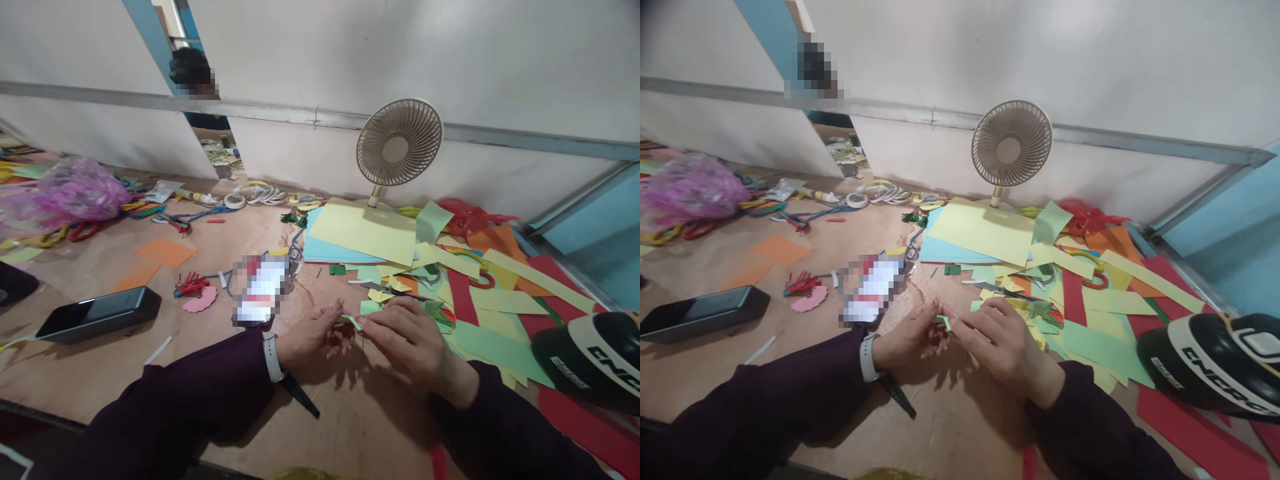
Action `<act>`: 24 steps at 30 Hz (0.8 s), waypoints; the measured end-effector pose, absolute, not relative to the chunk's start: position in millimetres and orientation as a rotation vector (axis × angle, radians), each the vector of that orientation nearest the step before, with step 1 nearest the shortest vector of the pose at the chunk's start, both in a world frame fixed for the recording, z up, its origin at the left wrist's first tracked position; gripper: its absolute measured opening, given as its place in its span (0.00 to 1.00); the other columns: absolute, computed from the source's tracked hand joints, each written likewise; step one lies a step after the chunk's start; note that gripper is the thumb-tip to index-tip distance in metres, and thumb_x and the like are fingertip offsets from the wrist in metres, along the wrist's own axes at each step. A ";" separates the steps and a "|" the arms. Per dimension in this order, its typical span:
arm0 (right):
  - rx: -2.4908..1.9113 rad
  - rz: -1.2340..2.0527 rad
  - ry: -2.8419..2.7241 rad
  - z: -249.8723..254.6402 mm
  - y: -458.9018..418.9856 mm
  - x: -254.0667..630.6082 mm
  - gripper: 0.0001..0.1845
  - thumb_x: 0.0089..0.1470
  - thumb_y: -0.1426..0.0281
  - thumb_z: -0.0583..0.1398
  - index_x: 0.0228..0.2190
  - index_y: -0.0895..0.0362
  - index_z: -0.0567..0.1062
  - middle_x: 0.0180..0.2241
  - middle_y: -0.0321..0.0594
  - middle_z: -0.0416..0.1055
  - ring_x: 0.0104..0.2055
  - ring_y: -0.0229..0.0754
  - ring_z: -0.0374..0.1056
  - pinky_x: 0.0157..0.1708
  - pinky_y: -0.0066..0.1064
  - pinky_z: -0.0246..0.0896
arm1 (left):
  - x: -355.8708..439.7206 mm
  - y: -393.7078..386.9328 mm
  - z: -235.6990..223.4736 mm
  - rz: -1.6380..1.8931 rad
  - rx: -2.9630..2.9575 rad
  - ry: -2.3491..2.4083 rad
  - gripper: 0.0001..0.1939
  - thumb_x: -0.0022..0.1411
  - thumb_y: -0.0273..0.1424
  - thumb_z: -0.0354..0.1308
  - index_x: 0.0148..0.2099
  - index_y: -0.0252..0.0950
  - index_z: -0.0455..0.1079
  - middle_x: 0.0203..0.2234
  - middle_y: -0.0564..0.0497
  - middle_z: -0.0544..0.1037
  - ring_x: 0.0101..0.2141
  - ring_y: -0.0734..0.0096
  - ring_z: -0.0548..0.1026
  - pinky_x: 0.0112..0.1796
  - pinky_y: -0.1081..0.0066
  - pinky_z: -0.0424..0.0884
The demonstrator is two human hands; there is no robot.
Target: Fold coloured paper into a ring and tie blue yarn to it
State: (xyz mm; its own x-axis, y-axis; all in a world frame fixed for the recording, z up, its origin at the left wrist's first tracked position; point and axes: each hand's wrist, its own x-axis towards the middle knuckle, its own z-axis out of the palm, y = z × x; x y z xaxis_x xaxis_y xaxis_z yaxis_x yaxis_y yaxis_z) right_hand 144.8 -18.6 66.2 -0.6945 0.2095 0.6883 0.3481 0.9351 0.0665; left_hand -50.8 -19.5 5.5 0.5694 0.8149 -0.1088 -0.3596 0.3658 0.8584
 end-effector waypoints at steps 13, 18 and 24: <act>-0.392 -0.234 -2.330 67.1 -16.4 143.4 0.11 0.56 0.80 0.57 0.42 0.62 0.72 0.31 0.44 0.75 0.31 0.40 0.67 0.33 0.36 0.63 | -51.9 -19.9 6.8 0.833 0.971 0.634 0.30 0.57 0.57 0.54 0.41 0.32 0.69 0.22 0.55 0.69 0.18 0.80 0.65 0.17 0.80 0.60; -0.386 -0.214 -2.314 69.1 -16.3 143.0 0.10 0.55 0.80 0.57 0.41 0.63 0.72 0.30 0.44 0.75 0.30 0.41 0.66 0.32 0.37 0.63 | -50.8 -20.7 8.7 0.831 0.964 0.652 0.30 0.56 0.57 0.54 0.38 0.33 0.69 0.21 0.54 0.69 0.18 0.80 0.66 0.16 0.80 0.57; -0.374 -0.217 -2.330 68.7 -15.4 143.7 0.11 0.55 0.80 0.57 0.41 0.64 0.72 0.30 0.45 0.75 0.30 0.41 0.67 0.33 0.37 0.62 | -50.9 -20.8 7.9 0.835 0.949 0.660 0.30 0.57 0.57 0.54 0.39 0.33 0.68 0.22 0.54 0.70 0.18 0.80 0.66 0.17 0.80 0.59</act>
State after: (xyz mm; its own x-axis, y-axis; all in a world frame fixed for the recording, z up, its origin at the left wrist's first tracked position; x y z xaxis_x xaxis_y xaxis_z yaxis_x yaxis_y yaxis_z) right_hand 143.7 -15.4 68.7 -0.6739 0.2025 0.7106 0.3305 0.9427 0.0447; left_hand -50.9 -20.8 7.9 0.5232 0.8431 -0.1240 -0.3161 0.3271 0.8906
